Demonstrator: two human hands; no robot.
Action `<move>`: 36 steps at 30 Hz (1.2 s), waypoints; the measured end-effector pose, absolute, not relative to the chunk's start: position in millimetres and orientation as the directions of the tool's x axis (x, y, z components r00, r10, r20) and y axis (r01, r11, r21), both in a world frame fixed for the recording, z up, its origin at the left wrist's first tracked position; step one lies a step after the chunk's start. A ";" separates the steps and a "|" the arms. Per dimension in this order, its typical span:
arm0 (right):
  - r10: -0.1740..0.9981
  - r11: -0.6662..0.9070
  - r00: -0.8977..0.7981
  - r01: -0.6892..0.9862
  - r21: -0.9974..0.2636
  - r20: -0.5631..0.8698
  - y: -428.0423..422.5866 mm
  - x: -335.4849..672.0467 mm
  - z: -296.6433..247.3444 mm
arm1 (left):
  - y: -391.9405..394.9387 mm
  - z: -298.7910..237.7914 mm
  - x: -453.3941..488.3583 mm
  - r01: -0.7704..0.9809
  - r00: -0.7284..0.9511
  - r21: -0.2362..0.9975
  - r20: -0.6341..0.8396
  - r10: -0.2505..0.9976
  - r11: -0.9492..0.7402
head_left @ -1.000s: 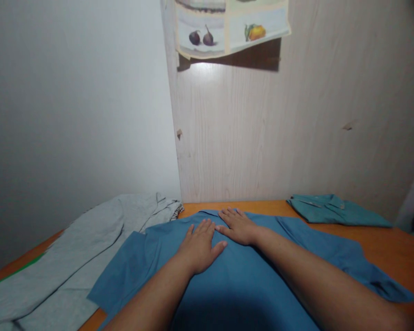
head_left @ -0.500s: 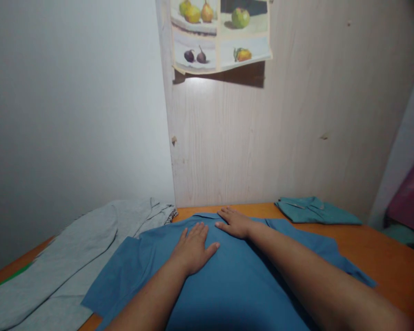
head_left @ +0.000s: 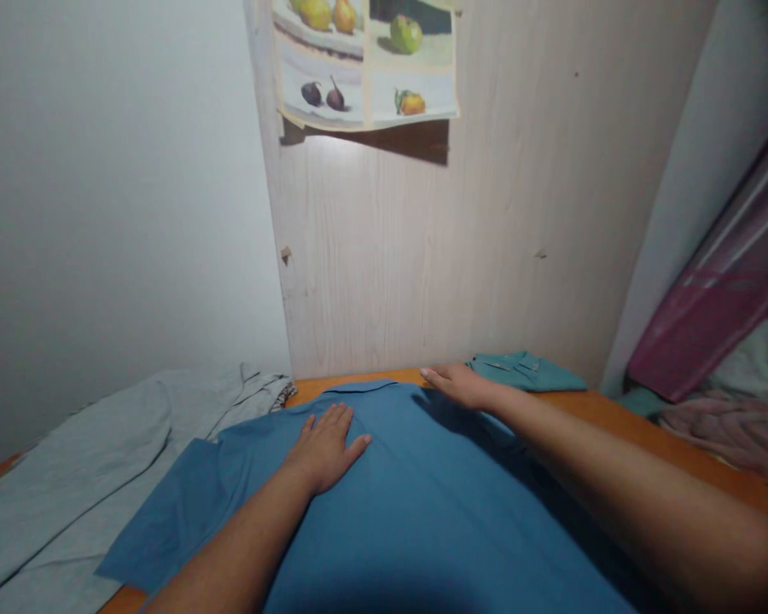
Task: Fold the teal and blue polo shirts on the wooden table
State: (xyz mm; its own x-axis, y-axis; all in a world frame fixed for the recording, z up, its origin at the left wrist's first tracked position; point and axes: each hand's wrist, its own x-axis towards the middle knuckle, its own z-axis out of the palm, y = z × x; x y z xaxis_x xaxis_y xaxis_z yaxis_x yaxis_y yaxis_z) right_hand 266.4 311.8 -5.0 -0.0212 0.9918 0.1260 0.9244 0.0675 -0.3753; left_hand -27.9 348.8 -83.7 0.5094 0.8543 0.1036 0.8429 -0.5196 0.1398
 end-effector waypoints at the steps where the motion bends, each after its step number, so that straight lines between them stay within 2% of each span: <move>1: 0.993 0.088 -0.050 0.925 -0.369 0.110 299.3 268.1 -9.5 | 348.9 -83.3 -27.6 0.842 0.512 0.137 0.102 0.853 -0.522; 4: 0.986 0.165 -0.151 0.940 -0.297 0.070 260.7 273.9 -31.8 | 349.1 -82.7 -27.0 0.839 0.518 0.132 0.101 0.850 -0.527; 8: 0.997 0.083 -0.083 0.977 -0.197 0.005 221.8 286.9 -65.4 | 350.8 -83.5 -27.1 0.838 0.521 0.120 0.110 0.846 -0.532; 19: 0.998 0.061 -0.060 0.969 -0.237 0.011 211.3 298.0 -81.8 | 349.6 -81.0 -28.1 0.845 0.520 0.096 0.078 0.851 -0.525; 28: 0.997 0.072 -0.068 0.972 -0.223 0.028 211.0 297.3 -84.6 | 338.6 -62.2 -31.6 0.849 0.529 -0.042 0.079 0.845 -0.527; 36: 0.997 0.069 -0.064 0.979 -0.192 0.033 215.2 301.3 -90.3 | 271.9 -54.4 -76.1 0.920 0.391 0.020 0.062 0.918 -0.392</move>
